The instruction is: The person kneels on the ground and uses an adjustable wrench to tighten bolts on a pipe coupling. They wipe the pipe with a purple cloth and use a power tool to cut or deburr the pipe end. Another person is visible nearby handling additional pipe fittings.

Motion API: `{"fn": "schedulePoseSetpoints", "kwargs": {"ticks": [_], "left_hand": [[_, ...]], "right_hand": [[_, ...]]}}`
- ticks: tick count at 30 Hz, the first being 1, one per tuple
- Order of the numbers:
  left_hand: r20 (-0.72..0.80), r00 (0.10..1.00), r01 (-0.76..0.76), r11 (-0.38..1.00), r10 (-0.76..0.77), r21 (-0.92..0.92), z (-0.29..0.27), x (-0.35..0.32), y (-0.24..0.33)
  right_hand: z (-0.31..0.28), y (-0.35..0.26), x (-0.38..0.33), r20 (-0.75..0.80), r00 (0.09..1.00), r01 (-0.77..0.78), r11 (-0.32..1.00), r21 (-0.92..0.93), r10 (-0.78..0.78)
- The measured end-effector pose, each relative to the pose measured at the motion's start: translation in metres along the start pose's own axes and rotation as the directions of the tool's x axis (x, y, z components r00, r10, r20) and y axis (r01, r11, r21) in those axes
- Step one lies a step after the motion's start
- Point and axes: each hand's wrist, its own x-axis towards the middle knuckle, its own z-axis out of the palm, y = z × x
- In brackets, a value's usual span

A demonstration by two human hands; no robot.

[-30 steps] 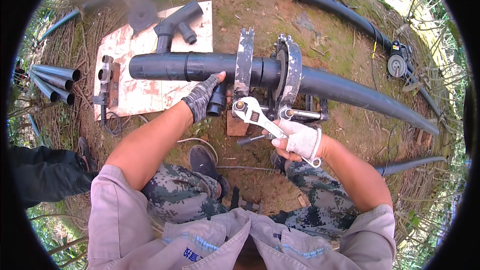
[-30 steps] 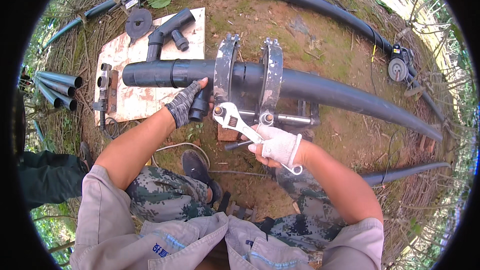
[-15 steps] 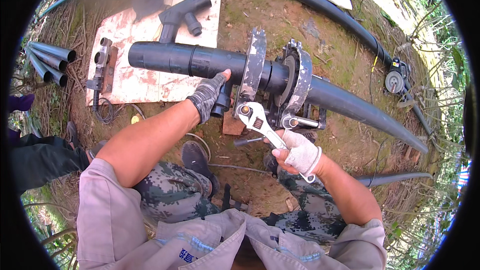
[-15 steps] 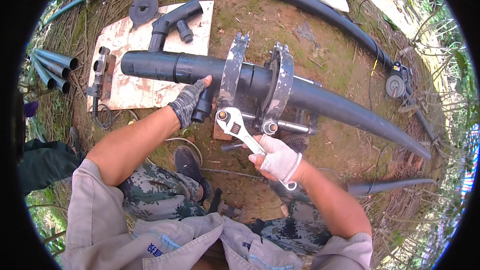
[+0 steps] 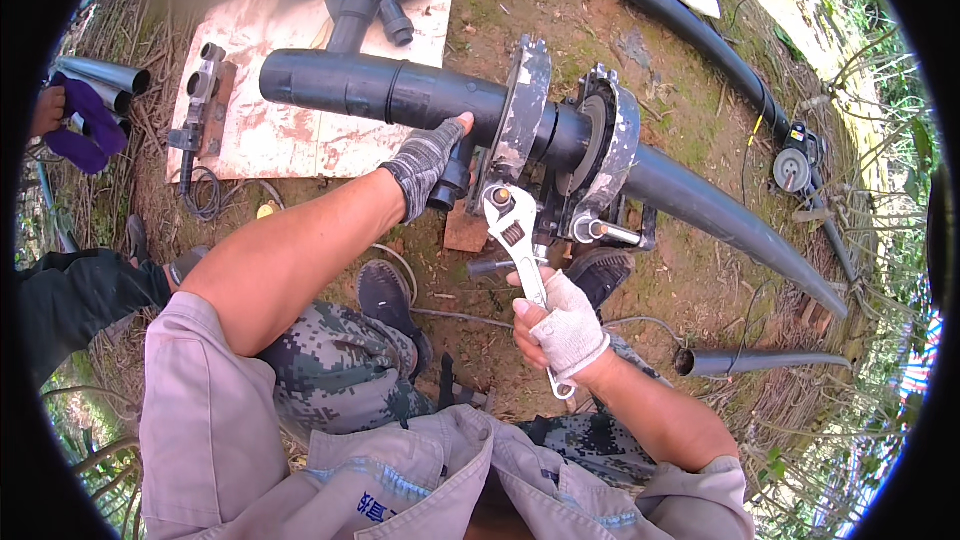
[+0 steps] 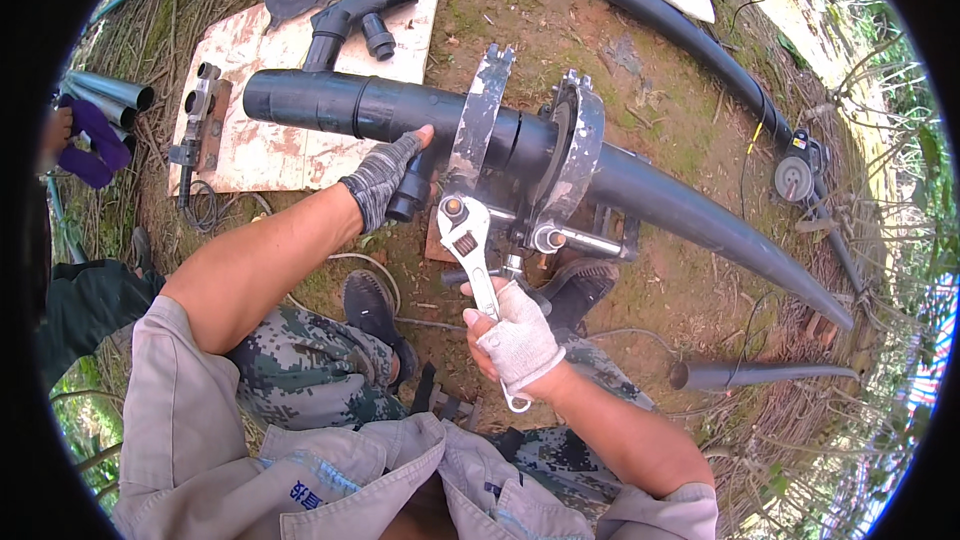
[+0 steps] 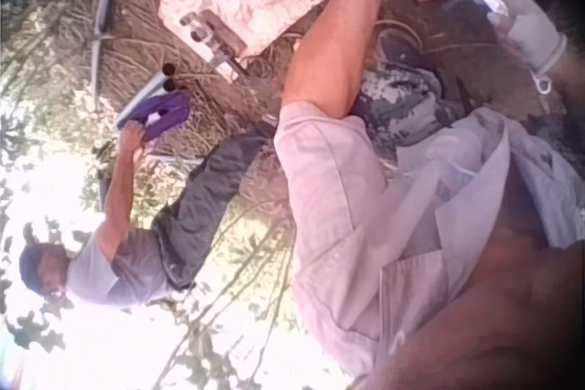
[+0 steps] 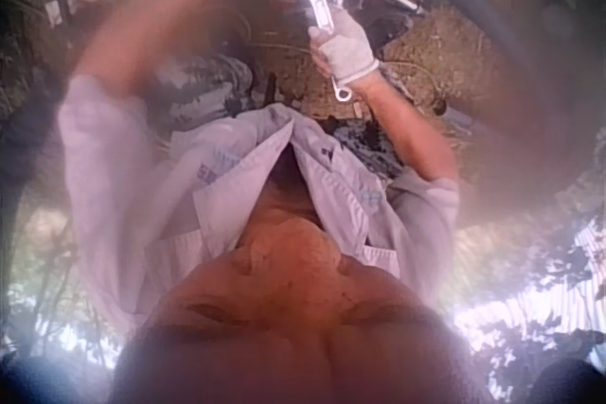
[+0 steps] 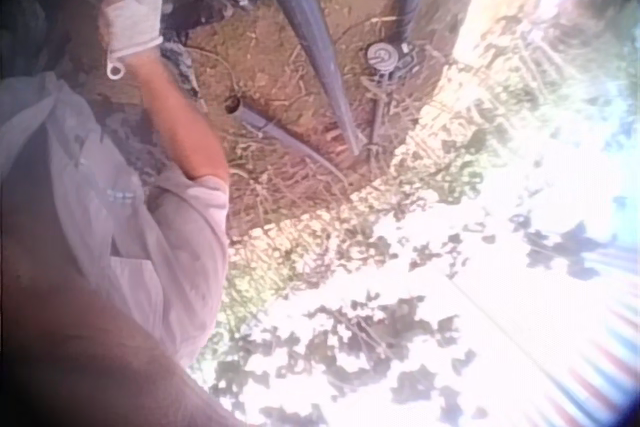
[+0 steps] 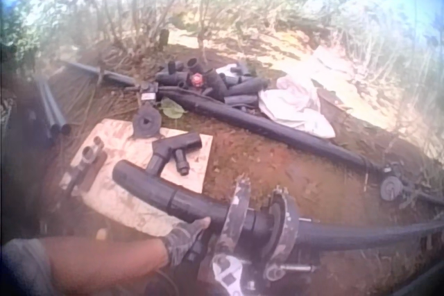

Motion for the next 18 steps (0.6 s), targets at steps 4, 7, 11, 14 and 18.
{"fn": "schedulePoseSetpoints", "kwargs": {"ticks": [4, 7, 11, 14, 18], "left_hand": [[0.024, 0.997, -0.079, 0.997, 0.080, -0.025, 0.002, -0.002, -0.002], [0.105, 0.994, 0.039, 0.999, -0.035, -0.036, -0.014, 0.004, 0.000], [0.132, 0.991, -0.023, 1.000, 0.024, -0.012, 0.014, -0.012, 0.009], [0.151, 0.986, 0.070, 0.997, -0.075, 0.038, -0.012, 0.019, -0.003], [0.154, 0.969, -0.233, 0.505, 0.194, 0.831, -0.036, -0.010, 0.022]], "right_hand": [[0.008, 0.006, 0.002, -0.029, 0.999, 0.044, 0.999, 0.032, -0.043], [0.034, 0.016, 0.009, -0.088, 0.995, 0.048, 0.997, 0.066, -0.042], [0.029, 0.044, 0.017, -0.191, 0.964, 0.204, 0.976, 0.078, -0.186], [0.029, 0.050, 0.023, -0.147, 0.974, 0.178, 0.984, 0.029, -0.172], [-0.005, 0.084, 0.013, -0.027, 0.990, 0.133, 0.978, -0.162, -0.139]]}}
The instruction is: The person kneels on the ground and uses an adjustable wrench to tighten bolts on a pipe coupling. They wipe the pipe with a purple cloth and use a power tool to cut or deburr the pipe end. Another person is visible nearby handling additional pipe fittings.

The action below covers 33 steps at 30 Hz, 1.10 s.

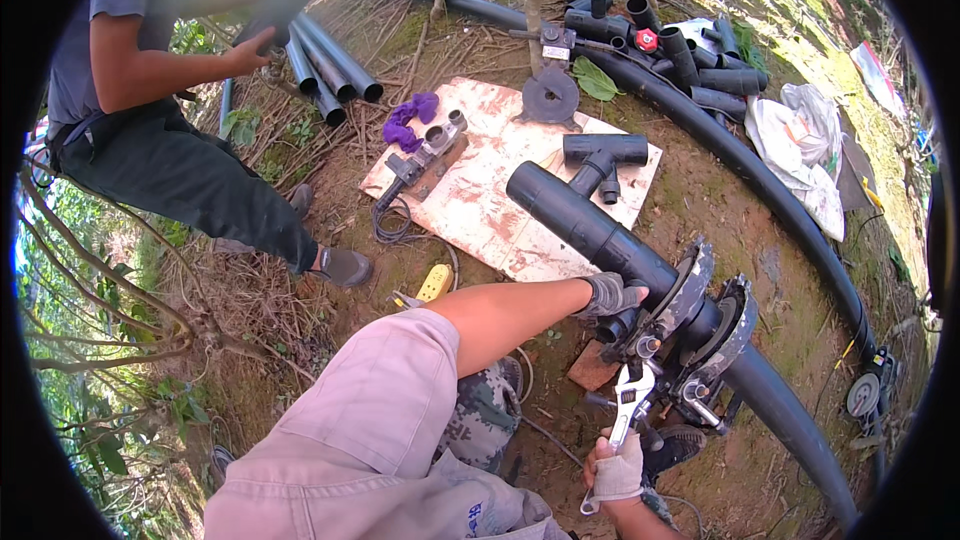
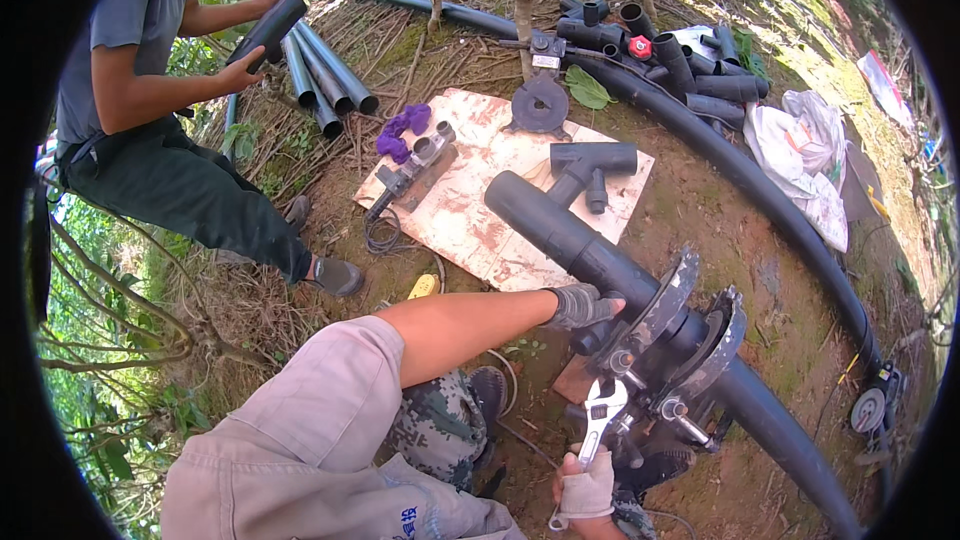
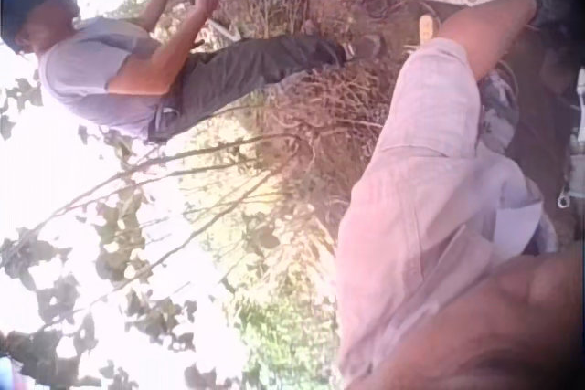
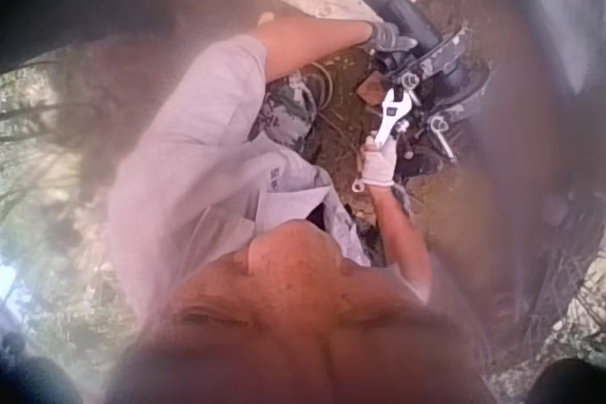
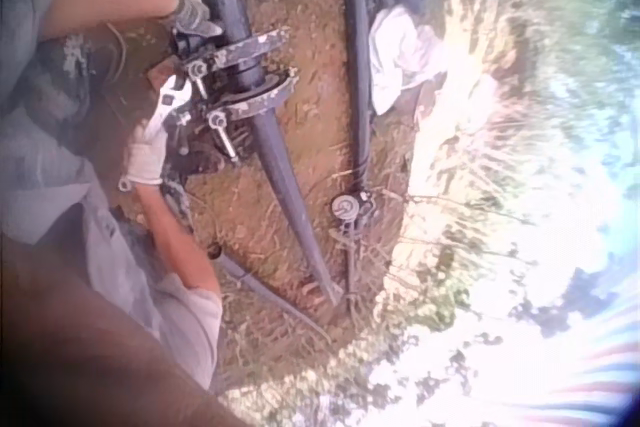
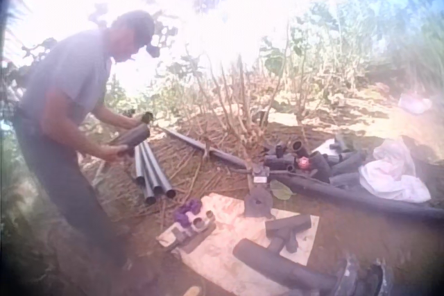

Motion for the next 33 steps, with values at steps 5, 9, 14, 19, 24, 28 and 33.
{"fn": "schedulePoseSetpoints", "kwargs": {"ticks": [5, 9, 14, 19, 24, 28, 33], "left_hand": [[-0.008, 0.998, 0.053, 0.983, -0.056, -0.175, -0.087, -0.022, -0.018], [-0.481, 0.818, 0.092, 0.898, -0.315, -0.431, -0.180, -0.057, -0.097], [-0.822, 0.336, 0.414, 0.856, -0.459, -0.309, -0.299, -0.148, -0.308], [-0.664, 0.628, 0.494, 0.867, -0.405, -0.061, -0.290, -0.141, -0.257], [-0.555, 0.589, 0.255, 0.786, -0.588, -0.563, -0.256, -0.154, -0.207], [-0.499, 0.703, 0.272, 0.840, -0.506, -0.469, -0.233, -0.146, -0.174], [-0.494, 0.698, 0.281, 0.832, -0.519, -0.478, -0.225, -0.124, -0.166]], "right_hand": [[-0.080, 0.074, -0.004, 0.071, 0.985, -0.046, 0.637, -0.770, 0.158], [-0.086, 0.105, 0.003, 0.098, 0.995, 0.084, 0.518, -0.852, 0.000], [-0.071, 0.061, 0.036, 0.161, 0.954, 0.148, 0.071, -0.987, 0.253], [-0.147, 0.016, 0.030, -0.162, 0.976, -0.184, 0.149, -0.972, 0.145], [-0.145, -0.052, 0.003, -0.252, 0.964, -0.258, 0.062, -0.964, 0.089], [-0.137, -0.094, 0.001, -0.223, 0.958, -0.212, -0.082, -0.974, 0.179], [-0.135, -0.077, 0.015, -0.122, 0.991, -0.127, 0.127, -0.984, 0.048]]}}
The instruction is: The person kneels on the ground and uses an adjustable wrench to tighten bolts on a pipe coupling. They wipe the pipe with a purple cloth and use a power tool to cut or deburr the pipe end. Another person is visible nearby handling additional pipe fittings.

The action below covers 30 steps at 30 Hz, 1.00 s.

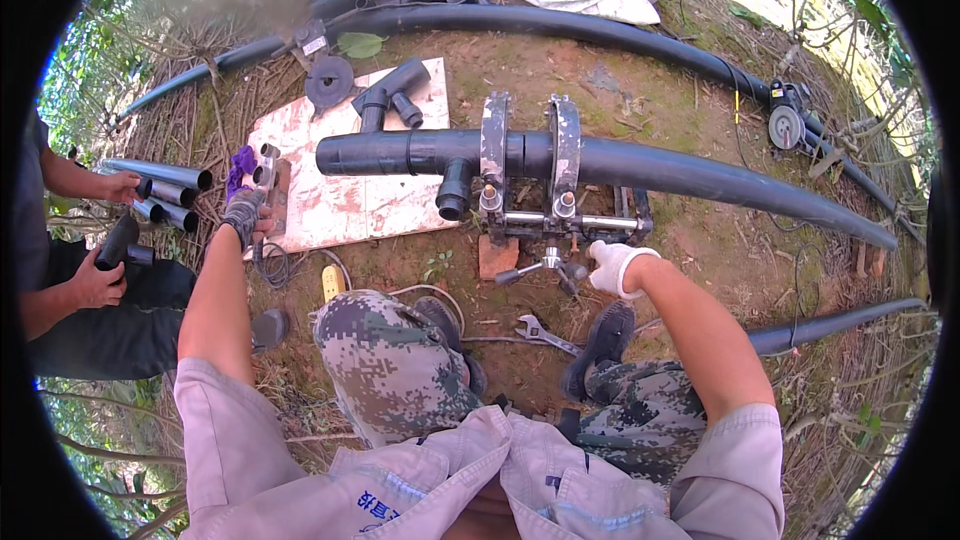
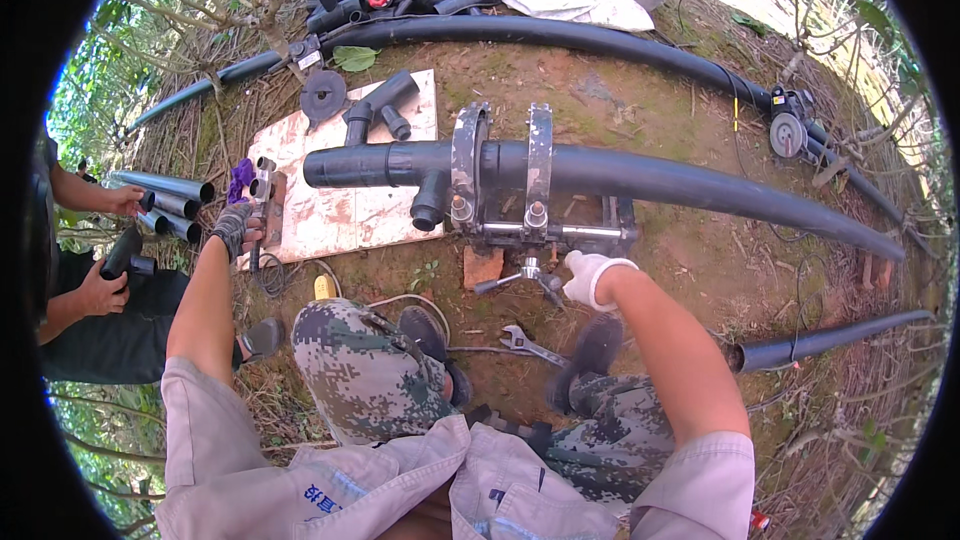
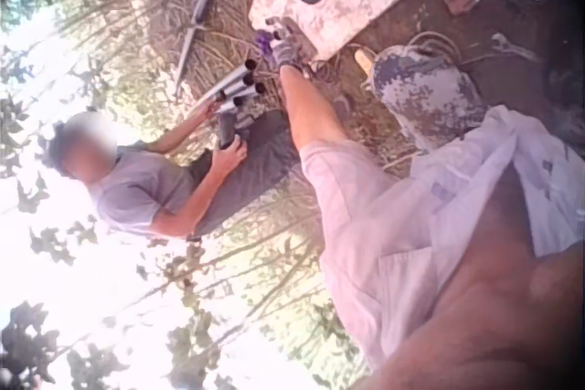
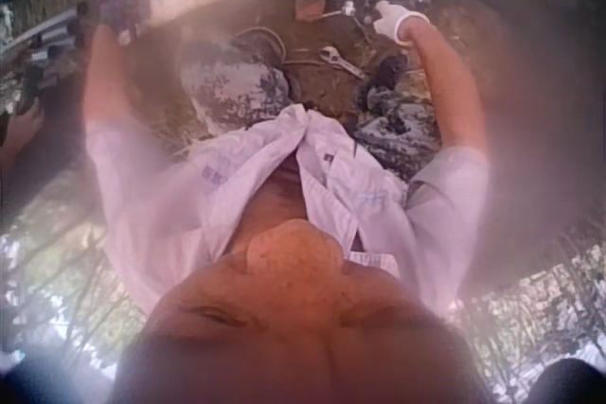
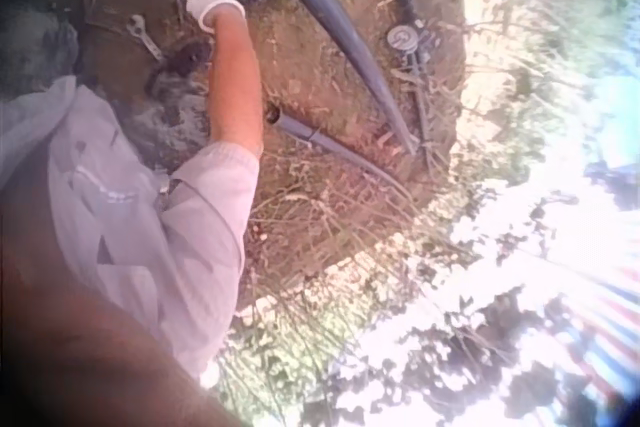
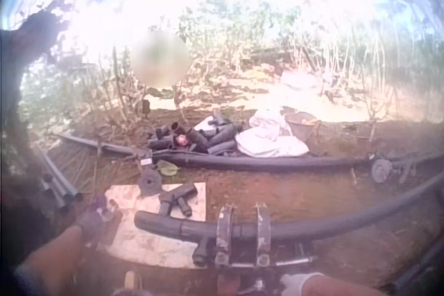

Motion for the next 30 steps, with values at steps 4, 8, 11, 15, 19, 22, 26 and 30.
{"fn": "schedulePoseSetpoints", "kwargs": {"ticks": [4, 8, 11, 15, 19, 22, 26, 30], "left_hand": [[-0.039, 0.999, -0.010, 0.999, 0.012, 0.048, -0.002, 0.020, -0.010], [-0.095, 0.995, -0.010, 0.999, 0.014, 0.044, 0.001, 0.069, -0.035], [-0.058, 0.998, 0.021, 1.000, -0.020, 0.023, 0.020, 0.086, -0.039], [-0.143, 0.982, -0.135, 0.988, 0.124, -0.071, 0.059, 0.087, -0.018], [-0.152, 0.966, -0.223, 0.971, 0.209, -0.084, 0.089, 0.079, 0.018], [-0.162, 0.963, -0.230, 0.969, 0.214, -0.090, 0.096, 0.066, 0.033], [-0.154, 0.965, -0.231, 0.968, 0.214, -0.097, 0.108, 0.066, 0.044], [-0.233, 0.956, -0.236, 0.941, 0.180, -0.241, 0.109, 0.078, 0.025]], "right_hand": [[0.038, -0.012, 0.005, -0.096, 0.979, 0.204, 0.915, 0.348, -0.181], [0.058, -0.006, 0.018, 0.037, 0.989, 0.059, 0.600, 0.798, -0.146], [0.037, -0.019, 0.009, 0.106, 0.982, 0.037, 0.713, 0.700, -0.154], [0.022, -0.023, 0.018, -0.008, 0.942, 0.309, 0.860, 0.407, -0.334], [0.038, -0.035, 0.041, -0.099, 0.897, 0.440, 0.851, 0.288, -0.430], [0.040, -0.092, 0.060, 0.019, 0.938, 0.344, 0.937, 0.068, -0.346], [0.091, -0.091, 0.086, 0.003, 0.979, 0.200, 0.955, 0.217, -0.205], [0.131, -0.076, 0.089, -0.154, 0.975, 0.205, 0.922, 0.330, -0.162]]}}
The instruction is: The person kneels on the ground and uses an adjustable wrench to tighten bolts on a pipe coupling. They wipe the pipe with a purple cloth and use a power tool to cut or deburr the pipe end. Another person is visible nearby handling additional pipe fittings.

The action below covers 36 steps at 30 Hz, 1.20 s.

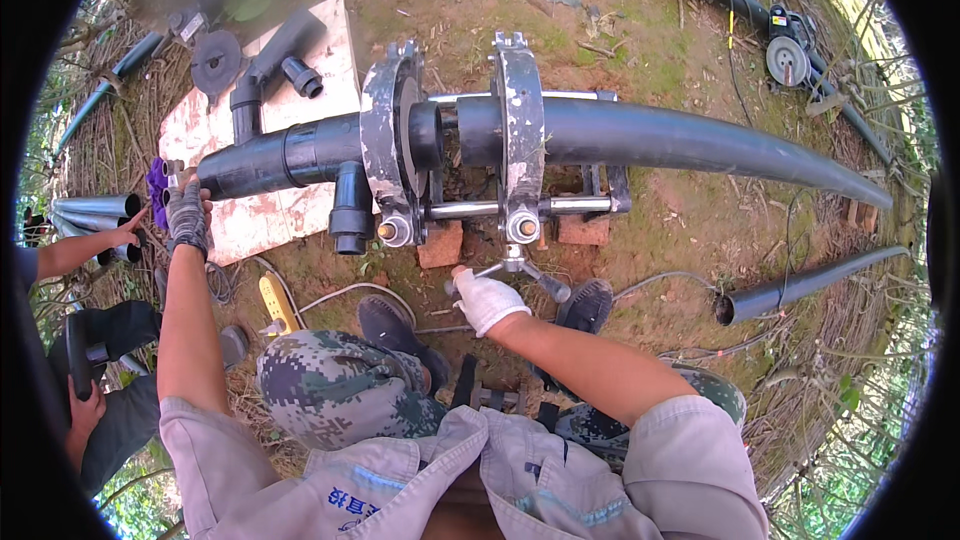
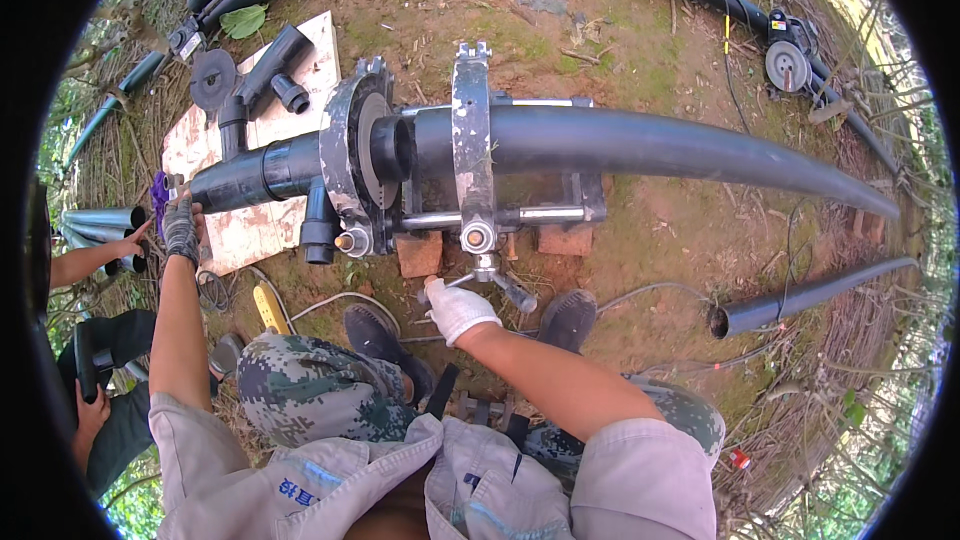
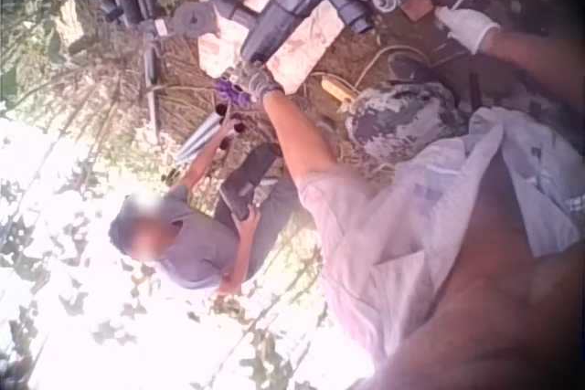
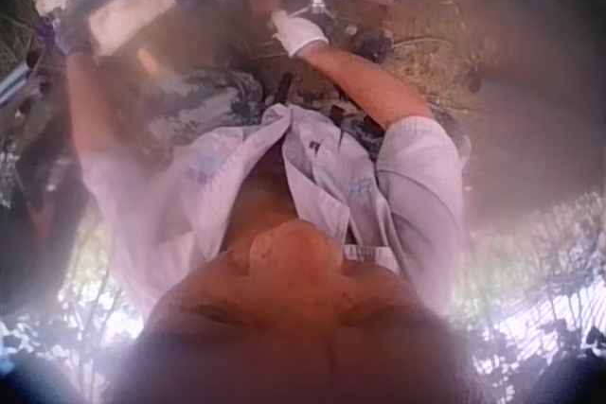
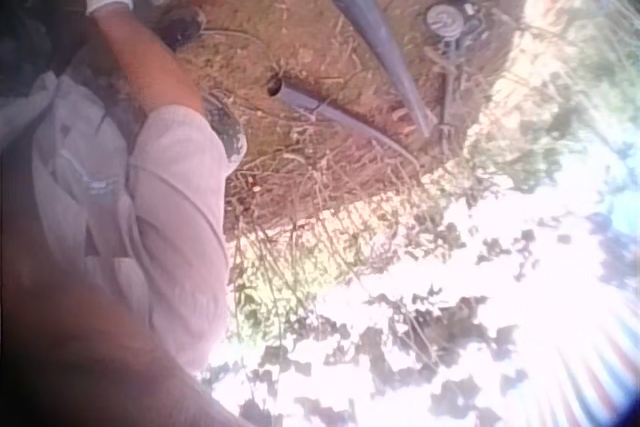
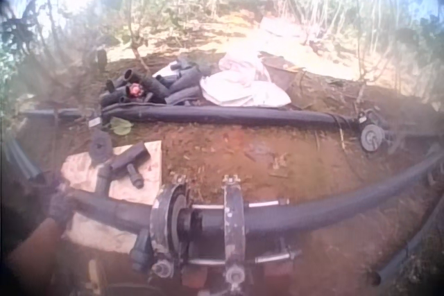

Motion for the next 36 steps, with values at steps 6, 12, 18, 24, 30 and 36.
{"fn": "schedulePoseSetpoints", "kwargs": {"ticks": [6, 12, 18, 24, 30, 36], "left_hand": [[-0.122, 0.992, 0.027, 0.998, -0.021, 0.052, -0.035, 0.023, -0.029], [-0.101, 0.990, -0.086, 0.992, 0.094, 0.088, -0.055, 0.032, -0.039], [-0.119, 0.984, -0.143, 0.986, 0.132, -0.089, -0.068, -0.003, -0.023], [-0.048, 0.997, -0.062, 0.964, 0.052, -0.259, -0.067, -0.065, -0.014], [-0.254, 0.956, 0.009, 0.881, -0.146, -0.473, -0.119, -0.082, -0.012], [-0.277, 0.959, -0.200, 0.813, 0.050, -0.547, -0.153, -0.064, 0.011]], "right_hand": [[0.020, 0.033, 0.025, 0.136, 0.971, -0.203, 0.978, 0.043, 0.196], [0.011, 0.046, 0.023, 0.063, 0.887, -0.449, 0.887, -0.105, 0.457], [-0.047, 0.091, -0.021, 0.110, 0.854, -0.422, 0.800, -0.426, 0.509], [-0.109, 0.102, -0.076, 0.219, 0.972, 0.092, 0.713, -0.695, 0.088], [-0.161, 0.090, -0.101, 0.298, 0.950, 0.264, 0.749, -0.608, -0.092], [-0.151, 0.032, -0.097, 0.073, 0.960, 0.274, 0.860, -0.432, -0.269]]}}
